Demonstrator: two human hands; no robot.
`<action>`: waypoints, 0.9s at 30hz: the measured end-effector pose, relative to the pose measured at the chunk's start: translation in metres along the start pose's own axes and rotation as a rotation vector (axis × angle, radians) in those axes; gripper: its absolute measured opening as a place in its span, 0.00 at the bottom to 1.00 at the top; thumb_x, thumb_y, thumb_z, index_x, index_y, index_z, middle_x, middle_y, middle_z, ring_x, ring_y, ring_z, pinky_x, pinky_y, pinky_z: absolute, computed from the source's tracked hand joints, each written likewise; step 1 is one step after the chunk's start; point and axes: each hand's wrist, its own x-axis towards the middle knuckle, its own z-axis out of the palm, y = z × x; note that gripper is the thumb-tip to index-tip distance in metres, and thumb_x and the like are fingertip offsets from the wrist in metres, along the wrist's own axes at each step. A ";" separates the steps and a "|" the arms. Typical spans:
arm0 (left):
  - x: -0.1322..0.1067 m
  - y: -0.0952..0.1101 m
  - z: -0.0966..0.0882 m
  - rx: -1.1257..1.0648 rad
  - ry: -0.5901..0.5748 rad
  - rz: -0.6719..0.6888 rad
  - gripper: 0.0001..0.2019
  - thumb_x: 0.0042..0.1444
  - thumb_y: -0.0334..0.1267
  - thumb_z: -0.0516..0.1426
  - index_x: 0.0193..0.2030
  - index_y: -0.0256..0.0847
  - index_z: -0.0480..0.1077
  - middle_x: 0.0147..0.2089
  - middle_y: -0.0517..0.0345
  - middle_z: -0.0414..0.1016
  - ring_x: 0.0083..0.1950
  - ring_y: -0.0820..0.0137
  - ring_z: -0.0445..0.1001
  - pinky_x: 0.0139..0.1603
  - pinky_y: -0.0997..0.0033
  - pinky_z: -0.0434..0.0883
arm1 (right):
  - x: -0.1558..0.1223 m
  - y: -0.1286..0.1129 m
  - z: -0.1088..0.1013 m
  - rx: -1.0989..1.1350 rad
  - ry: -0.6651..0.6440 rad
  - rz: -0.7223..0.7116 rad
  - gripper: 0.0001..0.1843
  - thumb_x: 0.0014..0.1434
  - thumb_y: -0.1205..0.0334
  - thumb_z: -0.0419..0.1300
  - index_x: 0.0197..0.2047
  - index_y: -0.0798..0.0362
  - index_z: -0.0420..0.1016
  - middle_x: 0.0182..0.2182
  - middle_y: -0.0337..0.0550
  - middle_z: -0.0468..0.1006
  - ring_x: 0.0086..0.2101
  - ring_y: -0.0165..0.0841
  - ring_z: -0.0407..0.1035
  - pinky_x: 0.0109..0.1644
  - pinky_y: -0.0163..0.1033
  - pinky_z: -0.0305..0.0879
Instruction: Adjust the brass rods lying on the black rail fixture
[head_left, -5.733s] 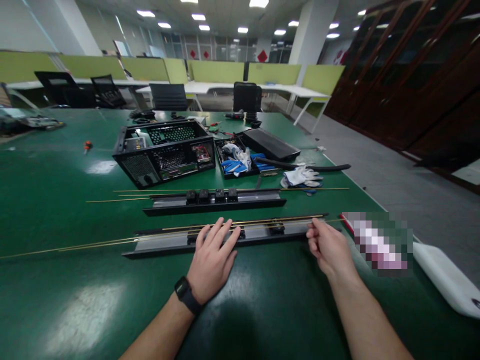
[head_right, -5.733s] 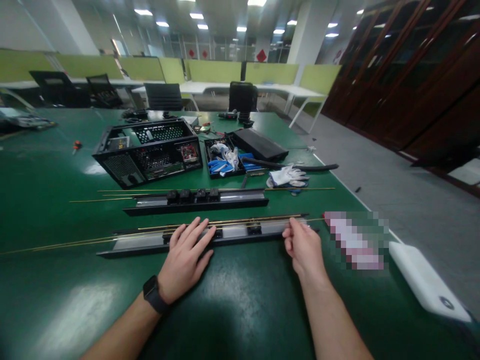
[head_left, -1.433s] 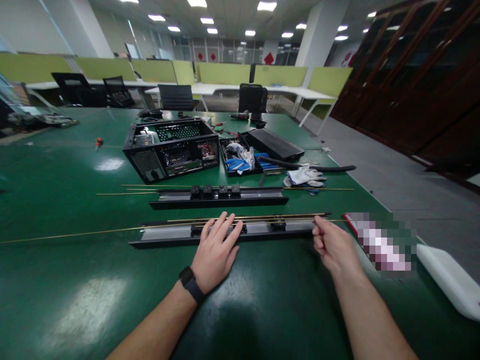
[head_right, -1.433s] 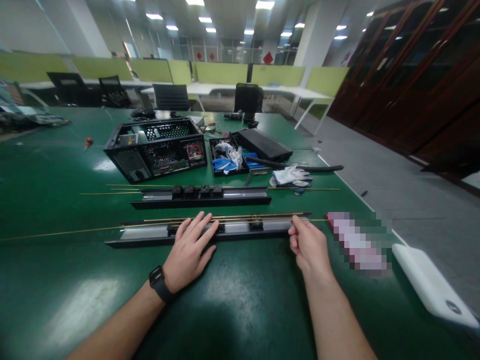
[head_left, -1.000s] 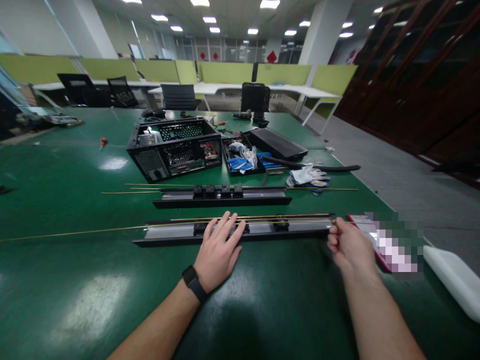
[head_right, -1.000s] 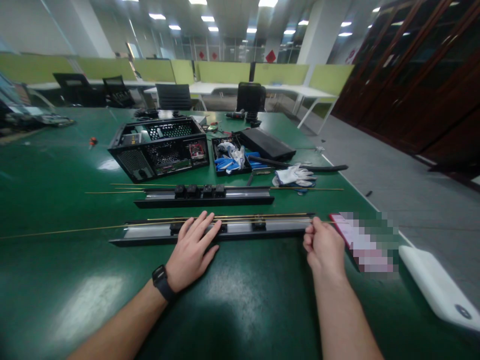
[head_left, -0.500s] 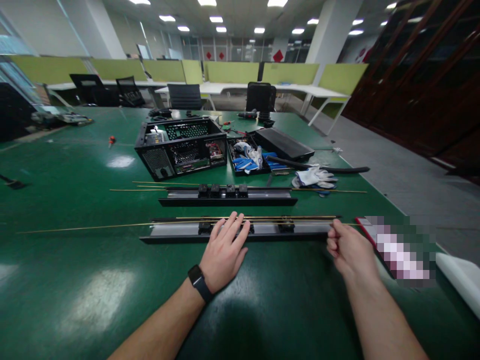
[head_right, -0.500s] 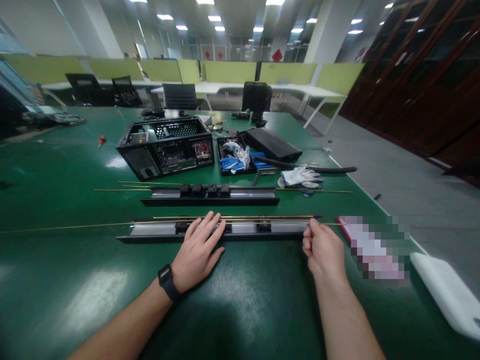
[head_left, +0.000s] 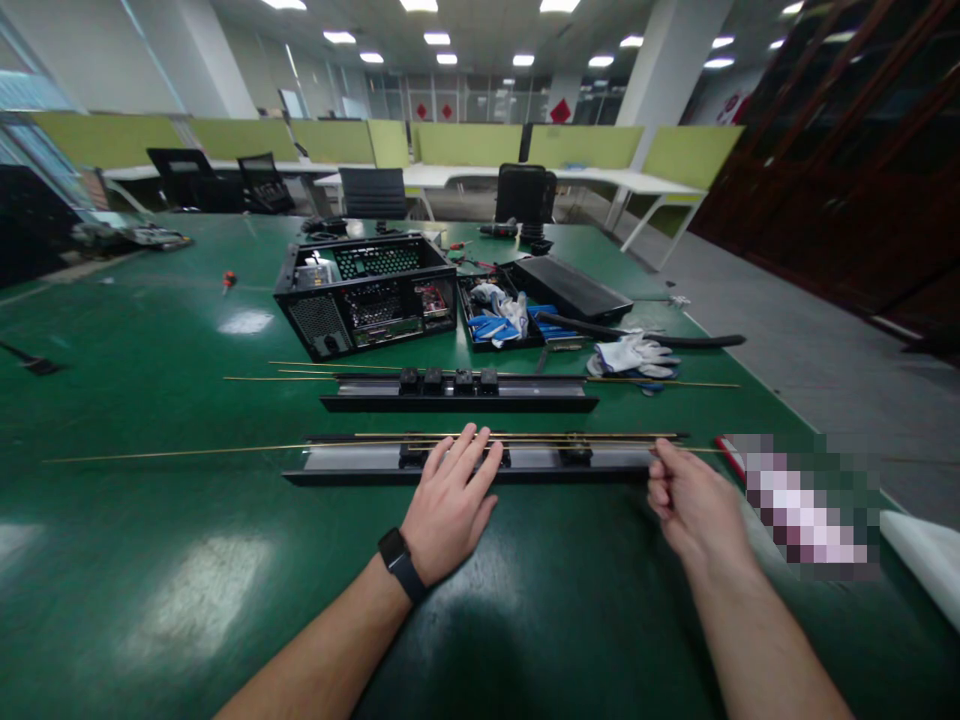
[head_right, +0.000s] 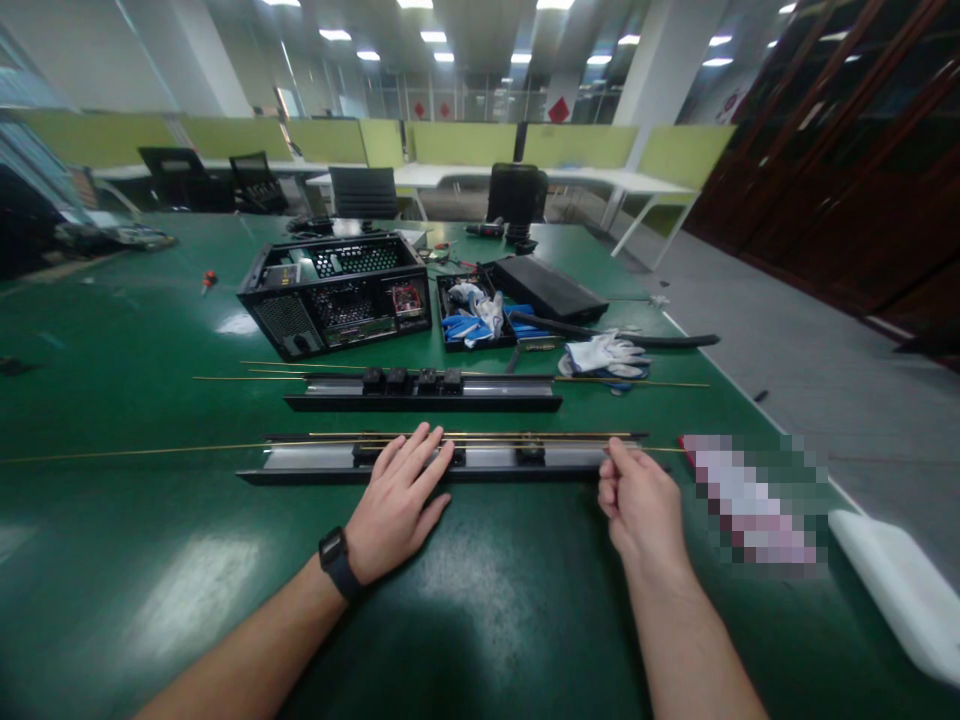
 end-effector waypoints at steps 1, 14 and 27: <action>0.000 0.000 0.000 0.001 -0.002 -0.001 0.31 0.66 0.36 0.56 0.75 0.39 0.55 0.77 0.47 0.55 0.78 0.55 0.49 0.75 0.48 0.52 | -0.001 0.000 0.001 -0.001 0.007 -0.006 0.16 0.47 0.58 0.74 0.28 0.54 0.71 0.17 0.32 0.69 0.11 0.21 0.54 0.08 0.26 0.43; 0.000 0.001 -0.002 -0.009 0.005 -0.002 0.31 0.66 0.36 0.56 0.75 0.40 0.55 0.76 0.46 0.55 0.78 0.54 0.49 0.75 0.48 0.53 | -0.002 0.004 -0.002 -0.017 0.015 -0.055 0.21 0.46 0.52 0.77 0.28 0.54 0.71 0.18 0.32 0.69 0.12 0.21 0.55 0.10 0.26 0.46; 0.001 0.001 -0.001 -0.010 -0.005 -0.002 0.30 0.66 0.35 0.55 0.74 0.38 0.56 0.76 0.45 0.55 0.78 0.54 0.50 0.75 0.47 0.53 | 0.003 0.001 -0.003 -0.019 -0.002 0.015 0.16 0.50 0.57 0.73 0.27 0.54 0.70 0.17 0.34 0.68 0.11 0.21 0.54 0.09 0.26 0.44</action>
